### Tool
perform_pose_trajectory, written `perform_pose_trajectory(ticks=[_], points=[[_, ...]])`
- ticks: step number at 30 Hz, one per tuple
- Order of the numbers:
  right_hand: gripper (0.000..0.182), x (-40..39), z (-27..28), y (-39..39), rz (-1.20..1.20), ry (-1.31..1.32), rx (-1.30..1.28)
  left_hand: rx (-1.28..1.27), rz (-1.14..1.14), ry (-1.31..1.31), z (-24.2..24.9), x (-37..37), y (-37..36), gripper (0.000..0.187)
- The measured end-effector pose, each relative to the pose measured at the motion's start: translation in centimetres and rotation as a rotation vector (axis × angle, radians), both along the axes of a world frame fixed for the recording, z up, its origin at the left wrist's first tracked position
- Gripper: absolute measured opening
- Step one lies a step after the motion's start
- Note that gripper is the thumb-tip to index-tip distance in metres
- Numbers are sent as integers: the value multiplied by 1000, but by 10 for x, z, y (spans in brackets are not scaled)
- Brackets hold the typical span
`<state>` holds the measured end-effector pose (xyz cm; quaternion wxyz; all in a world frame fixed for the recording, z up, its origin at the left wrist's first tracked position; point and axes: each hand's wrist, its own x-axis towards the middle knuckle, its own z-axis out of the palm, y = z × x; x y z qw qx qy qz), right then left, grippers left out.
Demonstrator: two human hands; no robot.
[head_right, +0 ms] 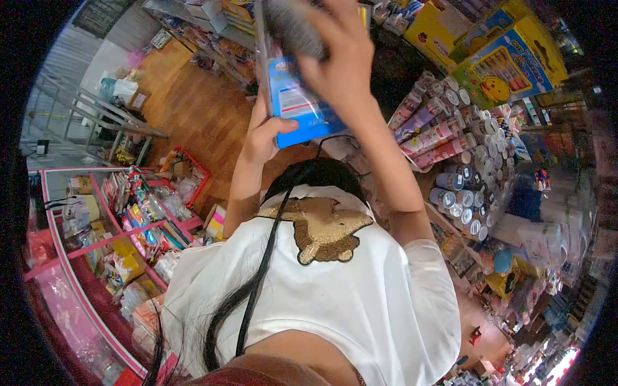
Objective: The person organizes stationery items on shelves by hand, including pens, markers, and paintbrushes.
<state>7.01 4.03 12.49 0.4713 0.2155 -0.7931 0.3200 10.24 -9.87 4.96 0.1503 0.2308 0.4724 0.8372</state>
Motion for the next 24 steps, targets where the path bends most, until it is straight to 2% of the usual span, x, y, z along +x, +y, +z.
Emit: perform_pose_trajectory(ticks=[2, 3, 6, 8, 12, 13, 16, 18, 19, 20, 22, 24], points=[[44, -12, -7, 9, -51, 0, -230, 87, 39, 26, 1, 1, 2, 78], [45, -14, -16, 9, -57, 7, -264, 87, 59, 73, -2, 1, 3, 69], [53, 13, -52, -9, 1, -91, -280, 272, 137, 58, -5, -2, 8, 58], [53, 36, -56, -30, 5, -129, -31, 212, 192, 58, -21, -11, 5, 59], [51, 16, -40, -30, 201, -73, 38, 154, 287, -31, -38, -14, 4, 61], [51, 12, -30, -26, 173, -56, 62, 131, 340, -77, -37, -14, 4, 60], [45, -8, -13, -1, -48, 3, -13, -19, 220, 158, -22, -5, 3, 57], [51, -14, -20, 9, -65, -72, -285, 43, 191, 166, -21, -2, 3, 54], [51, -16, -48, 13, -28, -33, -401, 40, 214, 149, -24, -3, 3, 55], [45, -7, -56, 5, -130, 29, -302, 37, 238, 136, -25, -4, 3, 56], [50, 20, -64, -19, -70, -107, -227, 195, 302, 29, -19, -7, 8, 57], [49, 39, -69, -42, 48, -162, -95, 129, 279, 73, -16, -10, 4, 53]])
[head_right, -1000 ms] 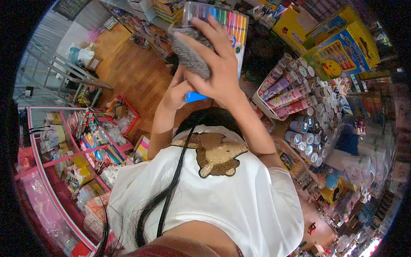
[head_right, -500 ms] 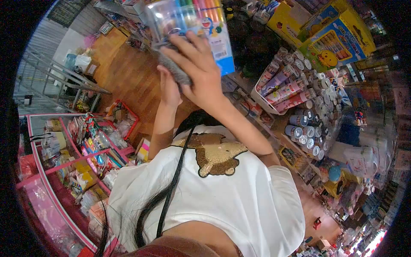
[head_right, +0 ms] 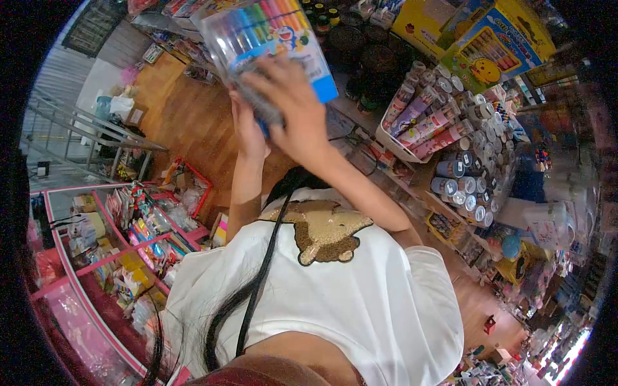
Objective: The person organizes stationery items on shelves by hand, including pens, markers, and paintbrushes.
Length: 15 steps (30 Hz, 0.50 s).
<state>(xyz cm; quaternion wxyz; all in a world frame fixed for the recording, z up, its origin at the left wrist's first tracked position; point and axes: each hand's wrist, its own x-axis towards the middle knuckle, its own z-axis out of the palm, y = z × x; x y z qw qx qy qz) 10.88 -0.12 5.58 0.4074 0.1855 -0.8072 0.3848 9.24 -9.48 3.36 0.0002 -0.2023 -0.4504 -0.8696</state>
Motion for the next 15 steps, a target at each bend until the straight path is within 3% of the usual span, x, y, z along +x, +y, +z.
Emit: perform_pose_trajectory(ticks=[2, 6, 9, 11, 15], points=[[49, -5, 8, -4, 72, 50, 64, 208, -156, -196, -17, -1, -2, 53], [49, -32, 36, 15, 80, 139, 197, 13, -50, -71, -2, 0, 2, 53], [48, -28, 60, 33, -96, 22, 15, -102, -32, -13, 8, 9, 0, 57], [51, -36, 22, 45, -145, -18, -261, -47, 96, 31, -1, 9, 3, 59], [49, 16, -14, 15, -129, -48, -95, -1, 158, -91, -1, 6, 9, 62]])
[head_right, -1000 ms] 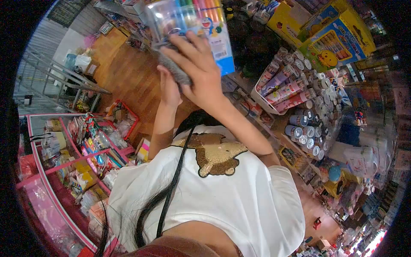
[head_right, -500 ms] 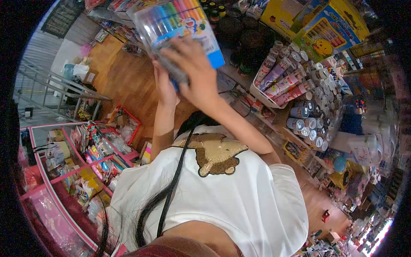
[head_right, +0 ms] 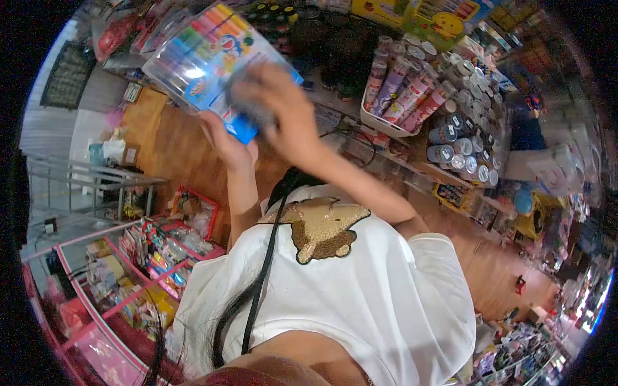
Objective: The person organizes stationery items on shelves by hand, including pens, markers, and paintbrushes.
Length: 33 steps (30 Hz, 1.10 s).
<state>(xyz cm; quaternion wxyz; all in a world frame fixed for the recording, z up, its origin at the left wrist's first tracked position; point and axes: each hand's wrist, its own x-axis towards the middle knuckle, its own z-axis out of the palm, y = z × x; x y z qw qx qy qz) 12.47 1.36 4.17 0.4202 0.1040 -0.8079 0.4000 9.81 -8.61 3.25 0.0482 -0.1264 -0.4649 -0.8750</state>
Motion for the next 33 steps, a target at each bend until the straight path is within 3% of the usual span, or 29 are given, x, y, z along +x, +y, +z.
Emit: perform_pose_trajectory(ticks=[1, 2, 6, 9, 11, 14, 17, 18, 21, 23, 25, 29, 31, 33], points=[[49, 12, -3, -10, 70, -30, 18, -20, 4, -33, -4, -3, -1, 64], [50, 13, -3, -16, 69, 40, 26, 77, -203, -35, -8, -4, -1, 67], [48, -7, 23, 15, 50, 116, 129, 42, -185, -94, -8, 4, 21, 64], [47, -13, 35, 48, -58, 65, 8, -52, -238, 13, 3, 15, 28, 61], [49, -7, 29, 64, -164, 46, -161, -25, -243, 61, 5, 19, 33, 60], [49, 24, 0, 49, -270, 17, -89, -36, -177, 56, 13, 17, 43, 59], [48, 53, 0, 18, -179, 5, -87, -100, -446, 41, -17, 5, 43, 59], [49, 53, 5, 21, -198, 5, -59, 145, -600, -70, -18, 11, 50, 61], [49, 52, 37, 45, -277, 22, -33, -40, -599, -153, -8, 42, 69, 63], [50, 55, 54, 75, -436, 29, 11, -237, -732, 128, -17, 45, 71, 62], [49, 64, 52, 112, -569, 63, -36, -316, -880, 115, -8, 58, 76, 58], [40, 99, 14, 118, -711, 47, -224, -154, -844, 179, -2, 62, 91, 55], [49, 115, -4, 91, -713, -105, -233, -159, -772, 204, -5, 62, 103, 53], [52, 122, -8, 64, -632, -94, -346, -185, -731, 202, -5, 68, 112, 52]])
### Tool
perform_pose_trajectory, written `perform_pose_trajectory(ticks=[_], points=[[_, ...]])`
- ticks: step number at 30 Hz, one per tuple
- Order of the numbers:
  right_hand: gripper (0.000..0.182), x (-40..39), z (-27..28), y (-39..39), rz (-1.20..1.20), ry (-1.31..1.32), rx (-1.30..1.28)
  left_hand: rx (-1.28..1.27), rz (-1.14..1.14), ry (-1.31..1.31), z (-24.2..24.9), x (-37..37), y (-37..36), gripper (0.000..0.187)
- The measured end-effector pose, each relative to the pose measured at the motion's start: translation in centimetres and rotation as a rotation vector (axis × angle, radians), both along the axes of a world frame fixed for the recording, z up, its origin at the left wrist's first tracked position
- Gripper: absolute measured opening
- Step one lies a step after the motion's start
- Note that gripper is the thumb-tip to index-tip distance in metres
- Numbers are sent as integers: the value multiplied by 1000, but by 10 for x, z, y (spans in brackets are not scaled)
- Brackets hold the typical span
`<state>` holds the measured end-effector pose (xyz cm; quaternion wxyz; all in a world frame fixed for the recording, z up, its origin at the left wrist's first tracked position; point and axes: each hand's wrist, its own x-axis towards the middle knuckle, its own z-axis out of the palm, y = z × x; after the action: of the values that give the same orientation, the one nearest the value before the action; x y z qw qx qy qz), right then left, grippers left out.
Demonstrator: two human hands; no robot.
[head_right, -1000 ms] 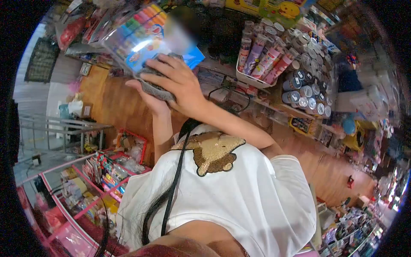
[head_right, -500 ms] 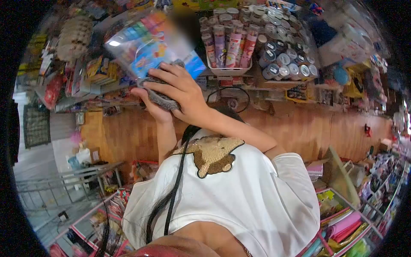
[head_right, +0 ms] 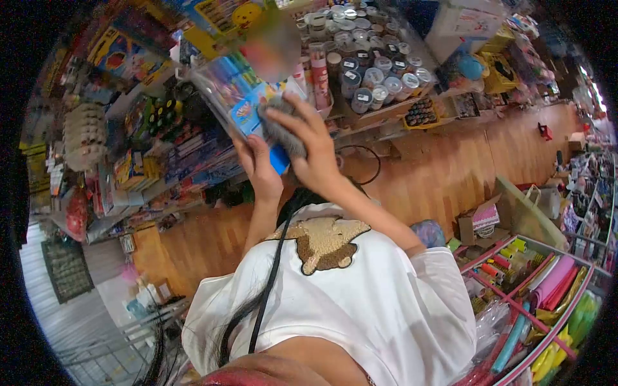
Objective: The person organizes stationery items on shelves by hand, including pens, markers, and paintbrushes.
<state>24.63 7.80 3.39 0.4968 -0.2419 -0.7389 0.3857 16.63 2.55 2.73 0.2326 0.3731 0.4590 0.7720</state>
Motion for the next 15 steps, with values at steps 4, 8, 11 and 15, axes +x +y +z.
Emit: perform_pose_trajectory(ticks=[4, 8, 11, 15], points=[[51, 7, 5, 14, 33, -15, 256, -79, -194, -6, -5, 9, 7, 59], [52, 12, 26, 56, 4, -16, 232, -151, -211, 199, 8, 20, 23, 60], [41, 22, 14, 101, -130, 139, 135, -244, -322, 140, 14, 30, 23, 55], [48, 44, -14, 110, -318, 145, 109, -163, -320, 253, 16, 34, 50, 50]])
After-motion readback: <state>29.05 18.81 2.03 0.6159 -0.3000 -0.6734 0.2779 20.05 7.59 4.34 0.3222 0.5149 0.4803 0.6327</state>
